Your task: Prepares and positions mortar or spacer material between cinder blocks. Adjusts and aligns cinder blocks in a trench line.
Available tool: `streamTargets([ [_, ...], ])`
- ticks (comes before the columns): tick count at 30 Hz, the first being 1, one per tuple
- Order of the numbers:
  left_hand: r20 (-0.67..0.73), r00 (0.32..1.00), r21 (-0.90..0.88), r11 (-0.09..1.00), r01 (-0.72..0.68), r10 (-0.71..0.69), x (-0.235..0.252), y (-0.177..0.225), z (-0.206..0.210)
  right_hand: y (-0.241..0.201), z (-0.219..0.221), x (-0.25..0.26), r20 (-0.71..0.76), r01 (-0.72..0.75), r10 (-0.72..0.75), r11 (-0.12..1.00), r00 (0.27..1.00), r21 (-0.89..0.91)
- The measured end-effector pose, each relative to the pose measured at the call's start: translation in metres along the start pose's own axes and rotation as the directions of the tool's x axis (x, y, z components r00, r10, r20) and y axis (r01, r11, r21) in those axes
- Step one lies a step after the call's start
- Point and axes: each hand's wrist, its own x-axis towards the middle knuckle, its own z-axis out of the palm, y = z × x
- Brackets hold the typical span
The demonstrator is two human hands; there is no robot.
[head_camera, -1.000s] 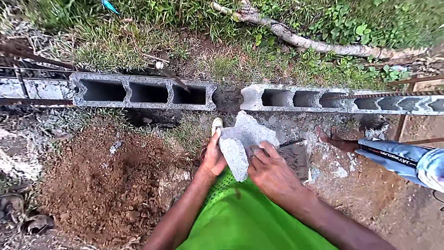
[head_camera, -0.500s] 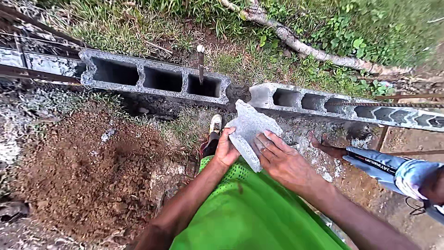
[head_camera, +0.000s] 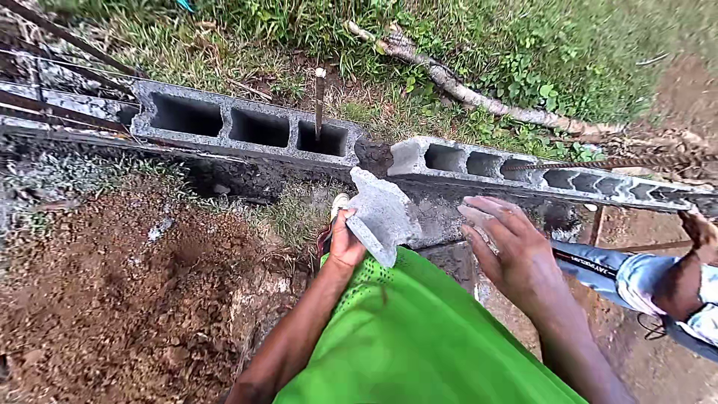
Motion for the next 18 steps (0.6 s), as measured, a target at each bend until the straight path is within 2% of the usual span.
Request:
streamTargets([
  [3,0.0,0.999,0.088,0.996,-0.034,0.034,-0.01,0.012,-0.006,0.008,0.014,-0.009,0.06,-0.086,0.079,0.989,0.995,0.122],
  [5,-0.024,0.996,0.219,0.973,-0.073,0.08,-0.015,0.018,-0.003,0.011,0.028,-0.013,0.159,-0.17,0.121,0.924,0.98,0.343],
  [7,-0.058,0.993,0.353,0.933,-0.074,0.1,-0.018,0.02,0.002,0.019,0.045,-0.014,0.335,-0.303,0.12,0.76,0.935,0.574],
  [9,-0.1,0.99,0.447,0.893,-0.048,0.103,-0.02,0.017,0.012,0.024,0.059,-0.013,0.475,-0.399,0.034,0.598,0.879,0.695],
  [11,-0.105,0.988,0.524,0.851,-0.039,0.11,-0.023,0.011,0.024,0.025,0.067,-0.014,0.5,-0.415,-0.051,0.487,0.865,0.769],
  [13,-0.094,0.986,0.61,0.79,-0.051,0.136,-0.026,0.002,0.033,0.024,0.072,-0.019,0.487,-0.424,-0.056,0.413,0.871,0.806],
  [16,-0.09,0.974,0.739,0.67,-0.076,0.21,-0.03,-0.015,0.046,0.03,0.081,-0.031,0.485,-0.473,0.101,0.462,0.869,0.751],
  [18,-0.078,0.972,0.802,0.593,-0.07,0.221,-0.03,-0.026,0.052,0.037,0.09,-0.042,0.444,-0.488,0.208,0.454,0.872,0.746],
])
